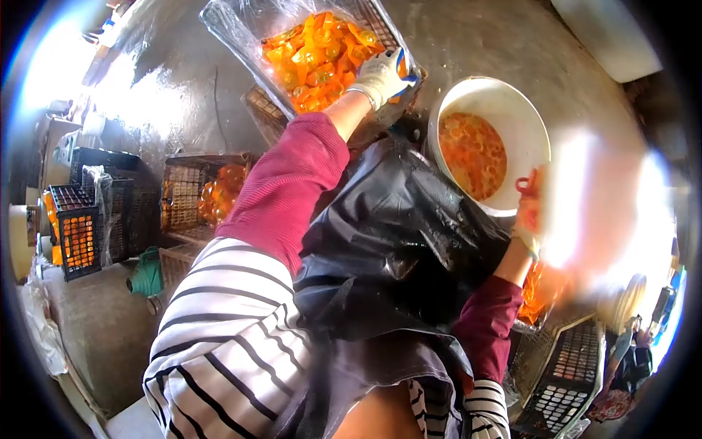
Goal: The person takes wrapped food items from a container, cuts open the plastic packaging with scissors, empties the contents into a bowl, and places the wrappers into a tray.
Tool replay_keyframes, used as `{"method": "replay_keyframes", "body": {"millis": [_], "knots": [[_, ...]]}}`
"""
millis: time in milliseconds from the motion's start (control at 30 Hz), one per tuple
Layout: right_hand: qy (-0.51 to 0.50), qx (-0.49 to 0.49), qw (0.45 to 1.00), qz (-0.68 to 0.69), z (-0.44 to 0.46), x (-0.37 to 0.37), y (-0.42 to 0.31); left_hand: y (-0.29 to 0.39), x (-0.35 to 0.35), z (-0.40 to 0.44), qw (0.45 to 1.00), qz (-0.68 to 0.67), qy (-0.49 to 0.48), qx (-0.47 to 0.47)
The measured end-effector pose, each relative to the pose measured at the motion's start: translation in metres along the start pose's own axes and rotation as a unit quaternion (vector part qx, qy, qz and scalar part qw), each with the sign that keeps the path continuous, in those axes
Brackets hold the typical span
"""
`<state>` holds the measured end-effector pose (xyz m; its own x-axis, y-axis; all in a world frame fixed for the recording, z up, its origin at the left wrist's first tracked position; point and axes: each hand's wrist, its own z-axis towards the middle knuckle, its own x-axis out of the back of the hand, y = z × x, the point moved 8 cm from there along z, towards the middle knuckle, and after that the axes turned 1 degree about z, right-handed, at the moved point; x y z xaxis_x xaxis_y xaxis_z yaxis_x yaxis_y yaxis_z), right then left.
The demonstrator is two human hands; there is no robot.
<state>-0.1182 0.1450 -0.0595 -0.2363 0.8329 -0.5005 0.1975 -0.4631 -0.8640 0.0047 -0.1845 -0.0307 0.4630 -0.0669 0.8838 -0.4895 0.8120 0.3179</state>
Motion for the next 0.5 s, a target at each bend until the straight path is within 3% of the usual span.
{"method": "replay_keyframes", "body": {"millis": [167,233,267,300,333,367,400,433,467,500], "knots": [[-0.097,-0.005,0.986,0.138,0.012,-0.001,-0.005,-0.01,-0.019,0.01,0.969,0.152,-0.196,0.007],[-0.126,-0.011,0.977,0.17,0.021,0.001,-0.006,-0.029,-0.084,0.019,0.97,0.137,-0.201,0.026],[-0.124,-0.011,0.976,0.177,0.024,0.005,-0.005,-0.028,-0.082,0.021,0.978,0.124,-0.165,0.031],[-0.104,-0.032,0.976,0.191,0.034,0.026,0.011,-0.023,-0.085,0.023,0.973,0.127,-0.192,0.009],[-0.088,-0.042,0.974,0.205,0.04,0.025,0.017,-0.026,-0.091,0.027,0.98,0.088,-0.177,0.008],[-0.066,-0.048,0.973,0.218,0.039,0.022,0.017,-0.061,-0.137,0.035,0.987,-0.042,-0.156,-0.025],[-0.05,-0.056,0.97,0.229,0.037,0.017,0.019,-0.062,-0.129,0.031,0.979,0.034,-0.199,0.013],[-0.038,-0.064,0.969,0.236,0.036,0.012,0.021,-0.089,-0.139,0.032,0.959,-0.142,-0.21,0.125],[-0.029,-0.073,0.968,0.238,0.034,0.008,0.023,-0.099,-0.131,0.017,0.844,-0.417,-0.195,0.273],[-0.02,-0.081,0.966,0.243,0.031,0.005,0.023,-0.099,-0.124,-0.001,0.635,-0.647,-0.16,0.391]]}}
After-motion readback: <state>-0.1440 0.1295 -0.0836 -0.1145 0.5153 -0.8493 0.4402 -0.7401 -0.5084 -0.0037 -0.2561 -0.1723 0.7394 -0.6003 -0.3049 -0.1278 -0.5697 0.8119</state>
